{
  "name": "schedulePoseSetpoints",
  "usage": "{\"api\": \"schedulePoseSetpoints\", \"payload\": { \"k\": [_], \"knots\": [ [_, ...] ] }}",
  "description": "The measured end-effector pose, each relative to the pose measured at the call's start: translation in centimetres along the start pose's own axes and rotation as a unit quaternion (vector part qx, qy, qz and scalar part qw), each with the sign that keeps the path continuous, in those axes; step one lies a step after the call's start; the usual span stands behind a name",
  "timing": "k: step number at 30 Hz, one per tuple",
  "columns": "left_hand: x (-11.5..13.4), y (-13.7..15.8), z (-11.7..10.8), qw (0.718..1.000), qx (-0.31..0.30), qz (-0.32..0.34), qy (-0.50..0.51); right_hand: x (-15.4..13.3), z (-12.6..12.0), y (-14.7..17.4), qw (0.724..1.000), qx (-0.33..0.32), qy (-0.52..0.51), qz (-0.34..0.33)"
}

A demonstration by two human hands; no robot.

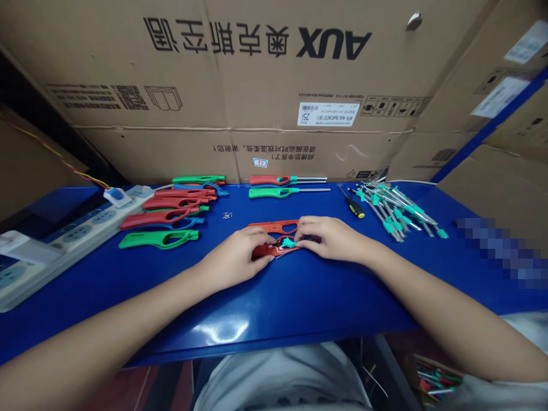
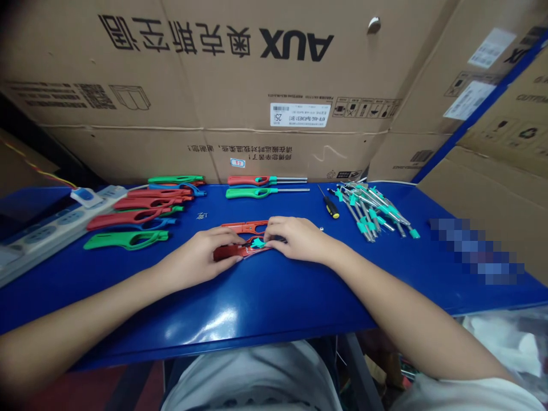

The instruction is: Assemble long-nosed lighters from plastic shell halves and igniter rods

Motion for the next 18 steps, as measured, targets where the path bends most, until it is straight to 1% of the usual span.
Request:
{"api": "schedulePoseSetpoints", "payload": {
  "k": [4, 12, 18],
  "knots": [
    [-0.37, 0.08, 0.04, 1.0, 0.006, -0.01, 0.006, 0.05, 0.49, -0.24, 0.999, -0.001, -0.052, -0.014],
    [-0.8, 0.11, 0.06, 1.0, 0.002, -0.024, 0.012, -0.42, 0.52, -0.09, 0.997, 0.011, -0.06, -0.054],
    [-1.08, 0.08, 0.12, 0.999, -0.001, -0.043, 0.023, -0.32, 0.7, -0.28, 0.994, 0.013, -0.094, -0.063]
  ]
}}
Point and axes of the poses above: each hand's wrist, its own y-axis away from the middle knuckle, its own z-axis out of the palm, x = y × z, the point moved 10 cm from there along -y, towards the middle knuckle, and after that the axes turned 14 degrees about z, right-handed, at the moved point
